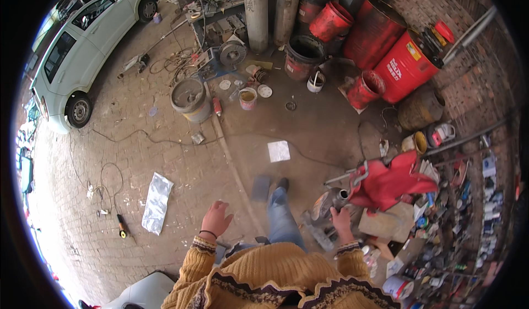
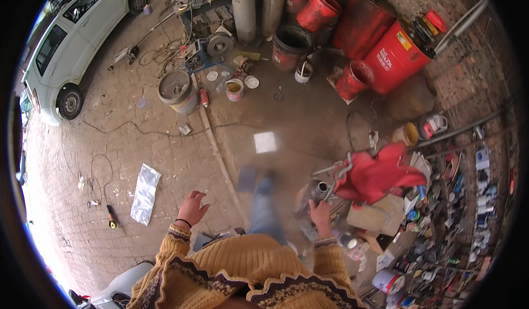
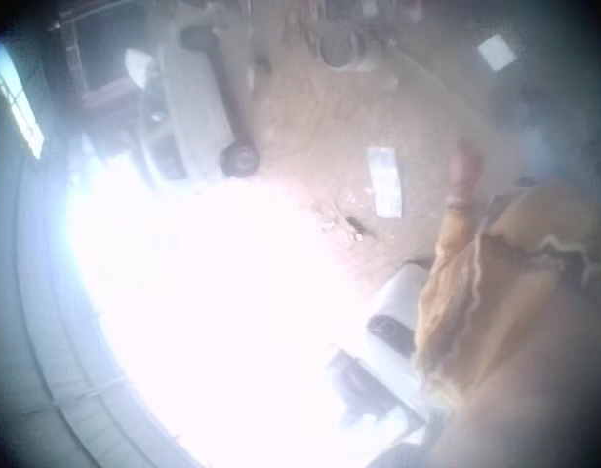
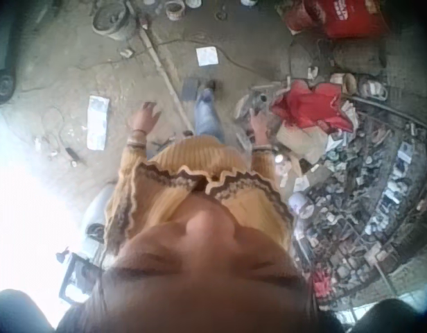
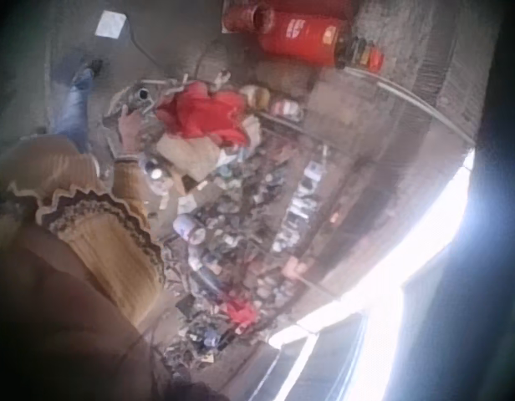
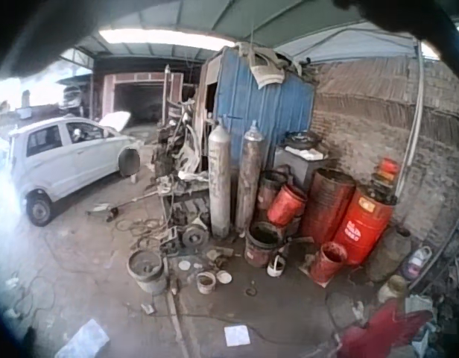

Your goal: The person sweeps a cluttered brick-paved area with a straw broom, gathering debris into a pile. They then walk through a workshop space, pick up a metal cup, and place it into a red barrel.

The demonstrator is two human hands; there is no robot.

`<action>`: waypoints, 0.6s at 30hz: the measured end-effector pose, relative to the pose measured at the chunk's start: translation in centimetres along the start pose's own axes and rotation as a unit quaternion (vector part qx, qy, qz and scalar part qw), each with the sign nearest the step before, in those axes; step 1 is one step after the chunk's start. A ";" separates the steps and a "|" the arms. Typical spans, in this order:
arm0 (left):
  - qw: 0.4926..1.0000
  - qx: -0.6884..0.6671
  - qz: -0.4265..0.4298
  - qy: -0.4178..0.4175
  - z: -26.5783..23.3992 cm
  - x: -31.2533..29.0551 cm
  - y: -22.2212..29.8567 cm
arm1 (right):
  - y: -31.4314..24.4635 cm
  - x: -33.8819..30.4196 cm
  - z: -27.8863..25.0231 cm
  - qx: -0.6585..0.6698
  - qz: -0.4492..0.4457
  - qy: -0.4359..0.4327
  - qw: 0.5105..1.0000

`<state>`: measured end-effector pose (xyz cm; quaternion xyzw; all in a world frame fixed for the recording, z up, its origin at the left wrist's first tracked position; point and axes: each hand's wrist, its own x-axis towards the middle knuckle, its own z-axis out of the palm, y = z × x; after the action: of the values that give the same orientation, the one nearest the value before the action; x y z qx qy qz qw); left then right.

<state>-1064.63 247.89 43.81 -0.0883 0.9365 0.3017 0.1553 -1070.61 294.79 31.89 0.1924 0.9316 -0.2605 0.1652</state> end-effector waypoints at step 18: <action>0.999 0.000 -0.030 0.031 -10.0 43.4 13.4 | -23.6 46.2 -20.2 0.062 -0.102 -0.032 0.992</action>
<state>-1111.10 249.58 43.76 -0.1259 0.9377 0.2942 0.1351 -1125.56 299.83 39.33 0.0982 0.9227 -0.3392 0.1549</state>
